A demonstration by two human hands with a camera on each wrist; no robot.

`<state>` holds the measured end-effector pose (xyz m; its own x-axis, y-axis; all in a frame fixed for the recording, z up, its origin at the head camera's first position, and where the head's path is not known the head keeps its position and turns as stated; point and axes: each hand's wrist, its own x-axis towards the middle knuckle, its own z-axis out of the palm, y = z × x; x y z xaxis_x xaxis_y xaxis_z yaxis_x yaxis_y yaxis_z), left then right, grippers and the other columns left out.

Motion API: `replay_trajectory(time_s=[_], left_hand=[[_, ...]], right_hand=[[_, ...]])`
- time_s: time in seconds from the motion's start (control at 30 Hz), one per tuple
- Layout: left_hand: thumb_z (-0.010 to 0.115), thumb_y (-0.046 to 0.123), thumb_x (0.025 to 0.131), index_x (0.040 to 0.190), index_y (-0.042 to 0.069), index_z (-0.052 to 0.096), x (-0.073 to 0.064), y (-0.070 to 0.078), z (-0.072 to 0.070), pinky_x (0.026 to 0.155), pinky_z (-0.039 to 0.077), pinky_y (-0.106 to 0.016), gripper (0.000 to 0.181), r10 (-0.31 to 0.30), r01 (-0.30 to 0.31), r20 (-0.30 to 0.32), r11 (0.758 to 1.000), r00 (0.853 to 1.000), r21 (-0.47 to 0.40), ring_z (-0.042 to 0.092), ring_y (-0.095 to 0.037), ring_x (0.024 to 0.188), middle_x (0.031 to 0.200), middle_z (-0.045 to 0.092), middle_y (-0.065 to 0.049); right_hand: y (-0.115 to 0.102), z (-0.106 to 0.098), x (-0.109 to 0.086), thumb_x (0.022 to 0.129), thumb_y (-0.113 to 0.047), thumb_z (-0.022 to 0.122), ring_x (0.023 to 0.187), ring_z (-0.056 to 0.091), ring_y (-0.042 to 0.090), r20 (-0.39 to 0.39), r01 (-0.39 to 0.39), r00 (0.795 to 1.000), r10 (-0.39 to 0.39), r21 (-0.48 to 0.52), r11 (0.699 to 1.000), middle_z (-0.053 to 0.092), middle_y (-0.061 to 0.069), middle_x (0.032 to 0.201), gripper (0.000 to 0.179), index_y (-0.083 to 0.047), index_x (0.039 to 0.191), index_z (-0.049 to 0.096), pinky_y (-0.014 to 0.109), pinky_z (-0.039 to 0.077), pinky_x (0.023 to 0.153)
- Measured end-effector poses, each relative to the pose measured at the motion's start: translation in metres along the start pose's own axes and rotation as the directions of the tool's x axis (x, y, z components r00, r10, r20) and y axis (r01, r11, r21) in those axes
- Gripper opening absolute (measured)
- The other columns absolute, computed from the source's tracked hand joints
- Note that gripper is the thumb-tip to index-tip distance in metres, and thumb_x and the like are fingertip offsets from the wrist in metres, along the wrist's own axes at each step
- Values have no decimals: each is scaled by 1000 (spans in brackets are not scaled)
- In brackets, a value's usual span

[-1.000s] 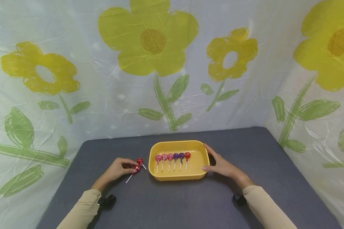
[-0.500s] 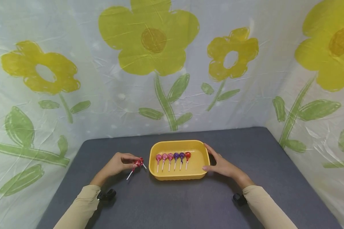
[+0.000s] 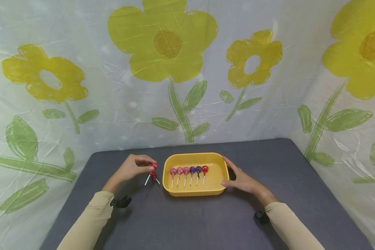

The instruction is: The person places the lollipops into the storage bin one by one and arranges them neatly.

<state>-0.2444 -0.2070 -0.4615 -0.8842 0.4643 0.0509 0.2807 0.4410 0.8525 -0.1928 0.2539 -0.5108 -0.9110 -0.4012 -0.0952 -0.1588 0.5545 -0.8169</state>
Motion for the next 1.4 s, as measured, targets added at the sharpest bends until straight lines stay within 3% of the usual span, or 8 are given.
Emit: replay_trajectory(time_s=[0.23, 0.53, 0.8, 1.03, 1.4], left_hand=[[81, 35, 82, 107, 16, 77, 11, 11, 0, 77, 59, -28, 31, 8, -8, 1, 1000, 1000, -15, 73, -18, 87, 100, 76, -2], [78, 32, 85, 110, 17, 76, 28, 29, 4, 79, 59, -31, 29, 46, -44, 23, 997, 999, -55, 70, -39, 92, 99, 74, -4], [78, 33, 86, 112, 21, 76, 45, 48, 12, 82, 59, -30, 29, 82, -78, 58, 995, 995, -59, 72, -17, 90, 111, 72, -3], [77, 30, 87, 109, 18, 77, 60, 59, 18, 81, 60, -31, 25, 123, -117, 64, 989, 990, -91, 73, -25, 92, 106, 74, -5], [78, 21, 87, 110, 8, 76, 80, 68, 34, 81, 61, -33, 27, 167, -158, 53, 976, 984, -152, 74, -16, 86, 103, 76, -12]], right_hand=[[-1, -1, 0, 89, -28, 74, 149, 19, 47, 3, -7, 1000, 7, -3, 1000, 21, 20, 162, 100, -34, 160, 3, 79, 19, 108], [0, 0, 0, 89, -28, 73, 149, 19, 47, 11, 2, 1000, -2, -7, 1000, 22, 22, 162, 100, -31, 160, 3, 78, 20, 108], [-3, -1, -1, 89, -27, 74, 148, 19, 48, 13, 12, 1000, -11, -22, 1000, 22, 23, 162, 100, -28, 161, 4, 78, 20, 108], [-3, -2, -1, 87, -26, 75, 148, 20, 48, 4, 17, 1000, -17, -33, 999, 22, 23, 161, 101, -29, 161, 5, 79, 20, 107], [-3, 0, -2, 88, -28, 75, 148, 20, 48, 6, -7, 1000, 7, -27, 1000, 23, 23, 161, 101, -32, 160, 4, 79, 20, 107]])
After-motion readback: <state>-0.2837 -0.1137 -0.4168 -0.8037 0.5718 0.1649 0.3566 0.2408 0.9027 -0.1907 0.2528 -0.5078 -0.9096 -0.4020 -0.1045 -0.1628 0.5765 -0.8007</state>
